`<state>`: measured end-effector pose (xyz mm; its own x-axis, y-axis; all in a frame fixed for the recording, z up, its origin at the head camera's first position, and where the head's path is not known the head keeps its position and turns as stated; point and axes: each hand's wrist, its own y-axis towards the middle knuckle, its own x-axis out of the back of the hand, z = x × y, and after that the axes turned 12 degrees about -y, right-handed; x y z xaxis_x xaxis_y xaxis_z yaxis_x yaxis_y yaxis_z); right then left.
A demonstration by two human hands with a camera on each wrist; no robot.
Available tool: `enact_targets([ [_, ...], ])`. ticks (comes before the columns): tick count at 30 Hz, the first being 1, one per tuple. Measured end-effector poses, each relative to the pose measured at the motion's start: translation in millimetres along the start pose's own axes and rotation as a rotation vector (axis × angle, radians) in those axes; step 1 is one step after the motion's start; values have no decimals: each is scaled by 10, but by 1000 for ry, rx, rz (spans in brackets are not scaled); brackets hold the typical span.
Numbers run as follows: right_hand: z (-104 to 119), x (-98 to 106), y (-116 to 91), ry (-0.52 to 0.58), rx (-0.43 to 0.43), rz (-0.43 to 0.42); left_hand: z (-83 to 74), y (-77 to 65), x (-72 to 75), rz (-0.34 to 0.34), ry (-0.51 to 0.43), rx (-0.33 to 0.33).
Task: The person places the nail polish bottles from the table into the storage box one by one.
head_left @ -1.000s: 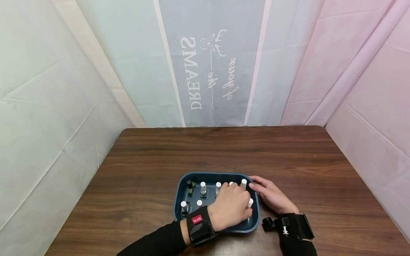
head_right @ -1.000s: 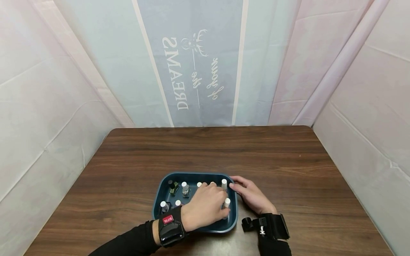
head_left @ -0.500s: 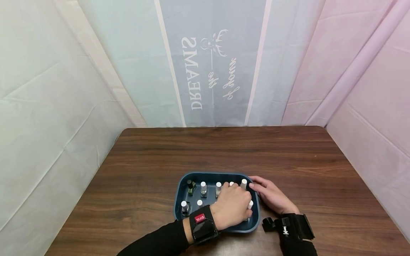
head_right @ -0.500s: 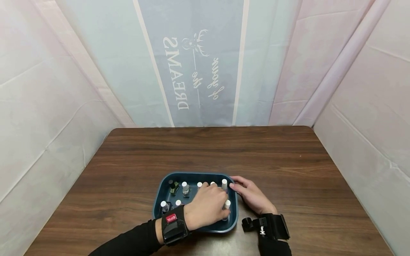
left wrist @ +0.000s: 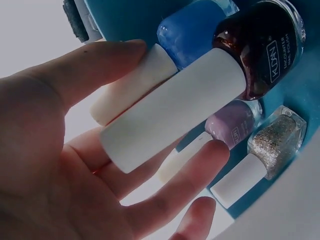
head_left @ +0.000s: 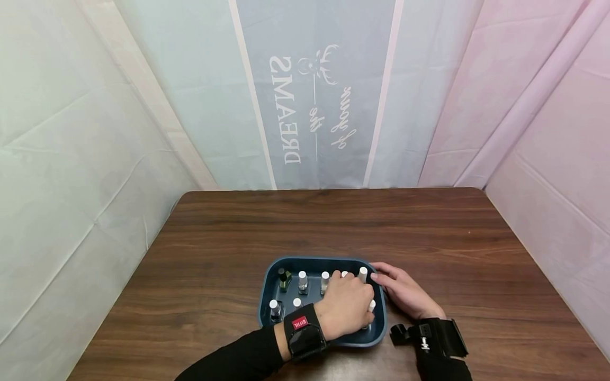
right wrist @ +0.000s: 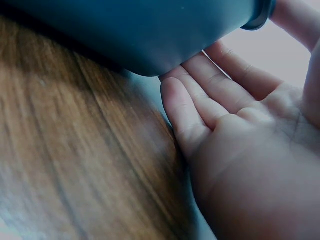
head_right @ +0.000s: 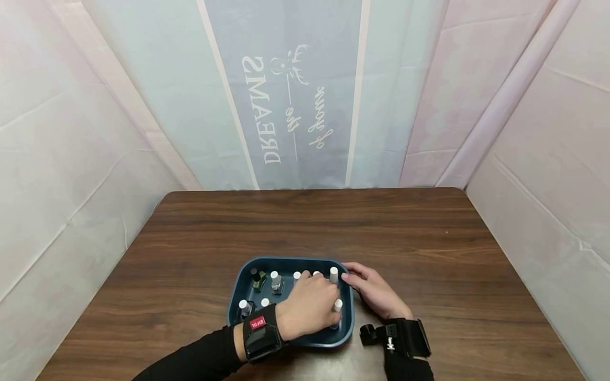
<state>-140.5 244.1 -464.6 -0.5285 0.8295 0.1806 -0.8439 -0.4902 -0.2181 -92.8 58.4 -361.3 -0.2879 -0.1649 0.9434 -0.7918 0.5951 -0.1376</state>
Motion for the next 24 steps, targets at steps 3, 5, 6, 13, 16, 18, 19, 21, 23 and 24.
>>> enact_targets([
  [3, 3, -3, -3, 10, -1, 1, -10, 12, -12, 3, 3, 1],
  [5, 5, -7, -5, 19, 1, 1, -15, 18, -16, 7, 7, 2],
  [6, 6, -8, -5, 23, 2, 4, -17, 17, -18, 8, 9, 2],
  [13, 2, -6, -1, 28, 15, 16, -27, 23, -10, 33, -13, 12],
  [16, 1, -2, 1, 19, 15, 17, -27, 11, -10, 37, -14, 11],
  [18, 4, -2, 1, 17, 12, 15, -28, 7, -10, 35, -8, 9],
  [19, 5, -2, 1, 16, 10, 14, -28, 7, -9, 35, -6, 8],
  [21, 6, -2, 1, 17, 6, 13, -28, 8, -11, 37, -4, 6],
  [23, 8, -2, 1, 18, 5, 11, -27, 10, -11, 39, -6, 4],
  [24, 8, -2, 1, 18, 4, 10, -26, 10, -12, 39, -8, 2],
])
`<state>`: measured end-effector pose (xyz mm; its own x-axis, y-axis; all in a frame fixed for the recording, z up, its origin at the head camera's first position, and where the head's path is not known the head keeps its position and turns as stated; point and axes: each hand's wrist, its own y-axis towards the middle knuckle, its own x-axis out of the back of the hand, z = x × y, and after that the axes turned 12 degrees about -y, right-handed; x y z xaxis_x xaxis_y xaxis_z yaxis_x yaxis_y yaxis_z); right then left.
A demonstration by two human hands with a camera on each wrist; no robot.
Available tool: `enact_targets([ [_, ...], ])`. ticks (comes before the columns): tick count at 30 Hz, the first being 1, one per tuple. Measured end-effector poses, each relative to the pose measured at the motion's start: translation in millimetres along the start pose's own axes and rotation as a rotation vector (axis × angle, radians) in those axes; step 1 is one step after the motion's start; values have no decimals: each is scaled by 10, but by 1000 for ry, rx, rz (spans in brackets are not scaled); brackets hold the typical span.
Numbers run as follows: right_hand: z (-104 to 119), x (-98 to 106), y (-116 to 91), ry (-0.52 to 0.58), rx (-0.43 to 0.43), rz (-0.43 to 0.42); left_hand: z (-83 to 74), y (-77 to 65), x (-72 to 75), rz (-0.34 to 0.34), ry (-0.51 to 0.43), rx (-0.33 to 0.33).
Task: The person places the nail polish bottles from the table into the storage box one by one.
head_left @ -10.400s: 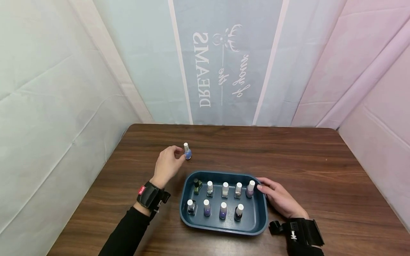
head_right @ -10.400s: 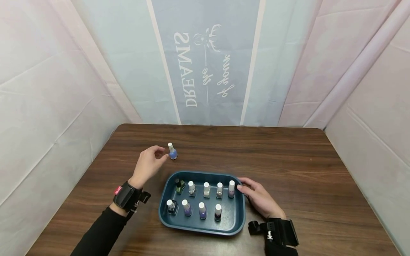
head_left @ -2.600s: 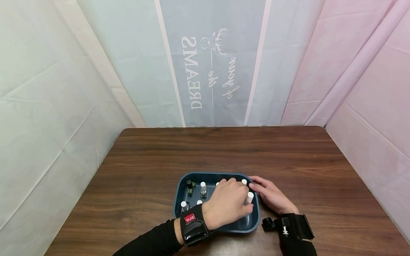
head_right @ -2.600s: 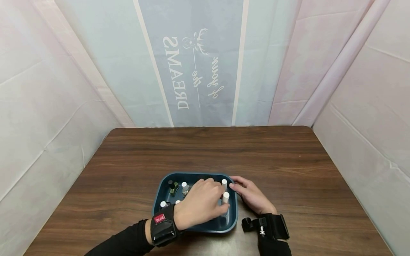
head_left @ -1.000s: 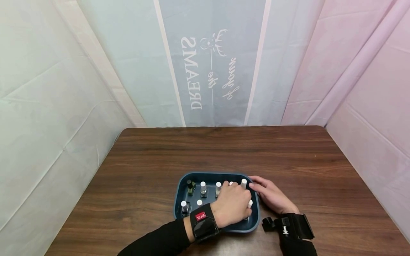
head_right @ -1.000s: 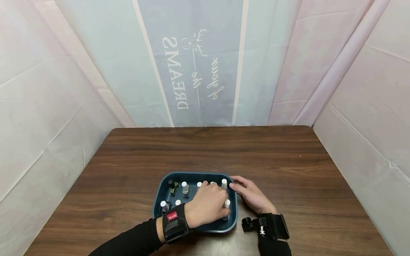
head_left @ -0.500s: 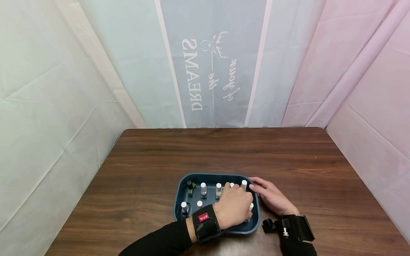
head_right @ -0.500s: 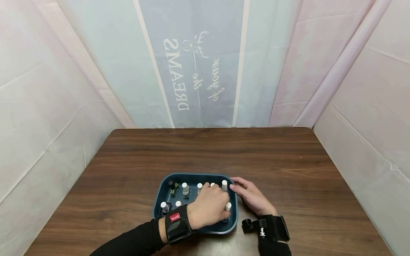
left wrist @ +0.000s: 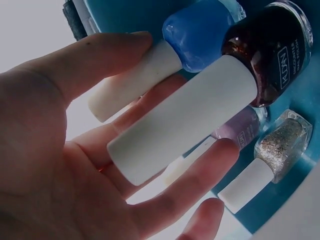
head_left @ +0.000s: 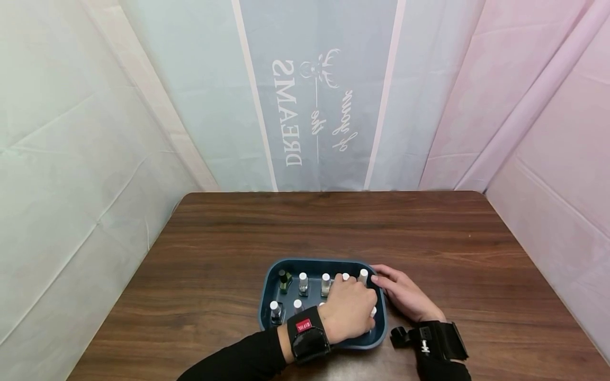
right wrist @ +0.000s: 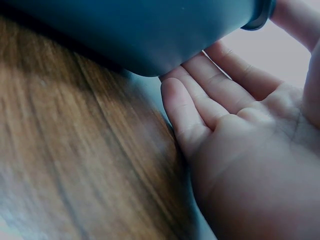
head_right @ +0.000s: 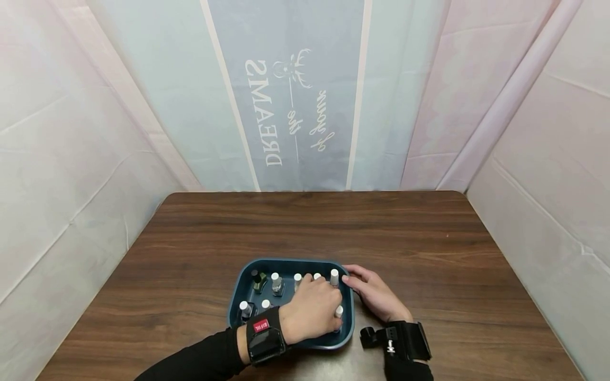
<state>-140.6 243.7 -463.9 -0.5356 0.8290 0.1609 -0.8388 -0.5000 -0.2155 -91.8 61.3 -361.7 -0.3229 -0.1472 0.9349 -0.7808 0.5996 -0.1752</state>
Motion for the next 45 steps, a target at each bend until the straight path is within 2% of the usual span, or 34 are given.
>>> enact_targets([
  [12, -13, 11, 4, 0, 1, 2, -1, 4, 7, 23, -11, 5],
  [27, -6, 16, 9, -23, -29, -3, 1, -10, 5, 19, 0, -7],
  [34, 9, 16, 8, -33, -29, 1, 1, -19, 21, 28, -14, 9],
  [41, 12, 22, 1, -32, -16, 14, -3, -86, 101, -21, -28, 3],
  [45, 18, 20, -4, -19, -19, 25, 39, -155, 174, -45, -88, 9],
])
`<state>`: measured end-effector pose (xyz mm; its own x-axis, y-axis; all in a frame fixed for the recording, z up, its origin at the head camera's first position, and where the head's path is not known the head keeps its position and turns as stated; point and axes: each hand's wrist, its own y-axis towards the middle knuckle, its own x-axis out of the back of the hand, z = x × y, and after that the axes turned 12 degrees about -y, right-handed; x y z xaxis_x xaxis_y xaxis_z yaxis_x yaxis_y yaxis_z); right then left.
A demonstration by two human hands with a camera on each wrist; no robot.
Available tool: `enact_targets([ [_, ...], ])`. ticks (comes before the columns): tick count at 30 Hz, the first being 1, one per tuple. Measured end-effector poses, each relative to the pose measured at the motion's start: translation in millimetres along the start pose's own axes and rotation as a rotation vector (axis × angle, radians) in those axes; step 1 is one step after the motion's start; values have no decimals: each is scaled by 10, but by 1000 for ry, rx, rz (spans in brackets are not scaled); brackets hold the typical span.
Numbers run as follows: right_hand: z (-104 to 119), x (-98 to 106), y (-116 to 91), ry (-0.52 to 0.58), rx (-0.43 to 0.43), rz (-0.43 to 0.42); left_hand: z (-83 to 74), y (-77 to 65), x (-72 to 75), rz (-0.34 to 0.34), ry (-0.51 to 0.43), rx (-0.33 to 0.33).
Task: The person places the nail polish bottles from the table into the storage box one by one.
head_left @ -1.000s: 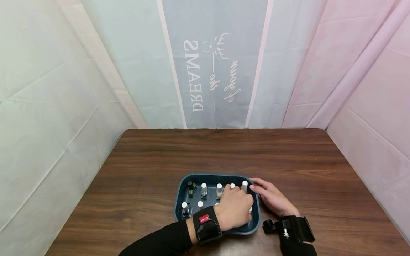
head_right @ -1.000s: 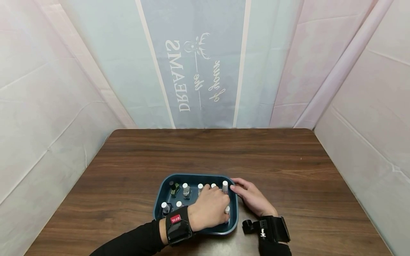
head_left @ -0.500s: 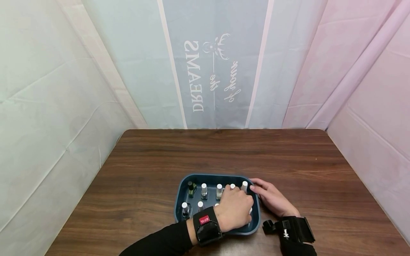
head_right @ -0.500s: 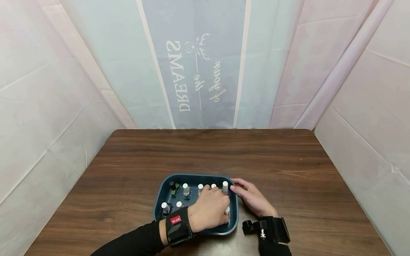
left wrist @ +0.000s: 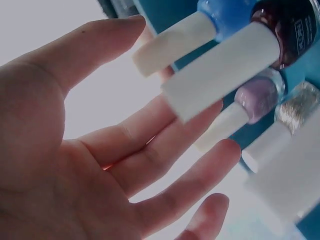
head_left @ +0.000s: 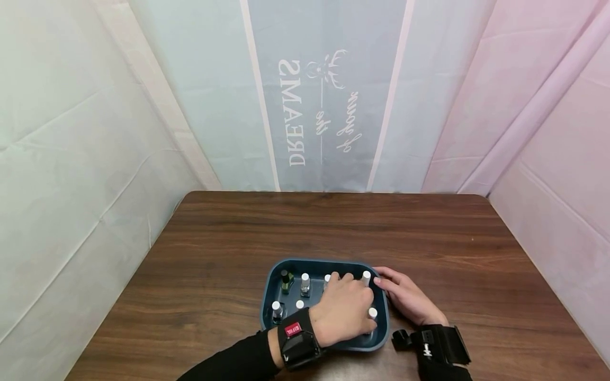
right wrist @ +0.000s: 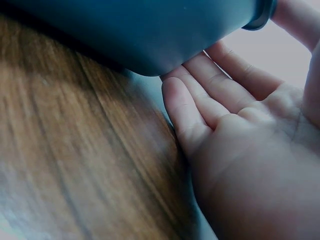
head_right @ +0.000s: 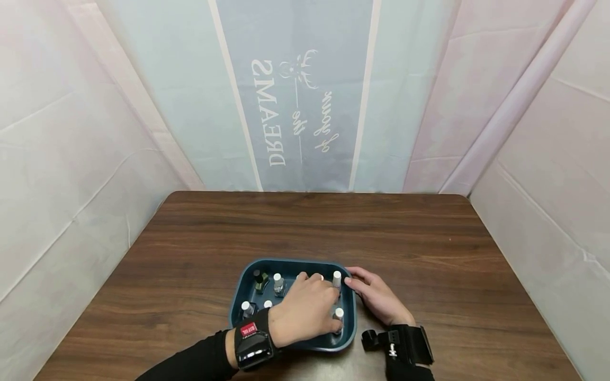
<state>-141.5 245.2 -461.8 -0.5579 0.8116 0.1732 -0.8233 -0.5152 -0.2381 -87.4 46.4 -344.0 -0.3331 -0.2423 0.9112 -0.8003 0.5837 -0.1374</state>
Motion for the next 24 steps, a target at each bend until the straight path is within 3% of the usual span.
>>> enact_targets([
  [6, -36, 28, -104, 10, -9, -30, 51, -121, 131, -59, -82, -13],
  [12, -56, 46, -188, 31, 1, -92, 237, -285, 251, -188, -190, -83],
  [16, -40, -5, -214, -16, 10, -161, 395, -421, 265, -280, -209, -88],
  [19, -15, -122, -223, -147, 32, -232, 503, -566, 221, -347, -172, -79],
  [24, 136, -352, -285, -508, 127, -379, 646, -800, 117, -398, -75, -95],
])
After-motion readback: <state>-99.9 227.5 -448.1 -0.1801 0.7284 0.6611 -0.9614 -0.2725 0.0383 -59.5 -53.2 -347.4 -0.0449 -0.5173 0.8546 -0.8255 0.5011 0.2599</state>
